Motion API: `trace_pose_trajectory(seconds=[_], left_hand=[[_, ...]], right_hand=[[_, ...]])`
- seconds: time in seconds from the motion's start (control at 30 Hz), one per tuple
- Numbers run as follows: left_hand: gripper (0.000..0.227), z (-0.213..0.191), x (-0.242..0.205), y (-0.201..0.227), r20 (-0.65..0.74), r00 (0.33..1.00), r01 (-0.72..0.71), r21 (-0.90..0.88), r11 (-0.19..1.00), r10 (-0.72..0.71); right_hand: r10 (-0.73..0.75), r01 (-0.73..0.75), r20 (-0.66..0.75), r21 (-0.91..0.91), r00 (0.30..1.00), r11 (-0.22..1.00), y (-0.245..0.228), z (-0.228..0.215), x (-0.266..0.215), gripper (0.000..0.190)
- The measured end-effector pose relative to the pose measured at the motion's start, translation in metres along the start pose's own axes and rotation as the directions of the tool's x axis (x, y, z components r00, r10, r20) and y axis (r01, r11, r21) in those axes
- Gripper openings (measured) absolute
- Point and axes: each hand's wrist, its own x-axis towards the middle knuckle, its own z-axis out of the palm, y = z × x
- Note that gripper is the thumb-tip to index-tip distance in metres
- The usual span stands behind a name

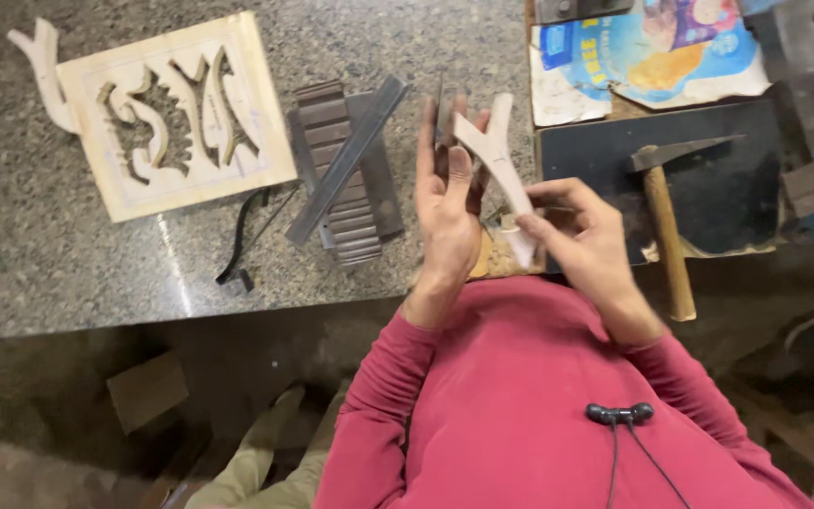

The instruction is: The person assembles a wooden Y-shaped component by inserting a dark metal strip into a pre-cut slot. They use a hammer to tap the metal strip into place and a file to smooth the edges of the wood. The person repeatedly checks the fit of the metal strip and adjusts its position.

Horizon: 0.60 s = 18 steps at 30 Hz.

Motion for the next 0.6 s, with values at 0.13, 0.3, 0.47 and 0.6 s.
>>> trace_pose_trajectory(seconds=[0.13, 0.3, 0.47, 0.6], left_hand=[[0.065, 0.030, -0.010, -0.009, -0.009, 0.999, -0.041, -0.052, 0.998, 0.041], [0.064, 0.057, -0.013, -0.015, -0.026, 0.998, -0.051, -0.068, 0.996, 0.049], [0.063, 0.082, -0.014, -0.020, -0.035, 0.997, -0.065, -0.091, 0.994, 0.063], [0.059, 0.093, -0.029, -0.024, 0.047, 0.991, -0.131, 0.093, 0.987, 0.127]], right_hand=[[-0.154, 0.154, -0.013, -0.022, 0.988, 0.988, -0.014, 0.000, -0.007, 0.029], [-0.297, 0.296, -0.014, -0.015, 0.955, 0.955, -0.021, -0.023, -0.014, 0.023], [-0.421, 0.407, -0.086, -0.143, 0.903, 0.902, -0.019, -0.036, -0.013, 0.022], [-0.380, 0.382, -0.067, 0.017, 0.922, 0.924, -0.013, -0.052, -0.023, 0.021]])
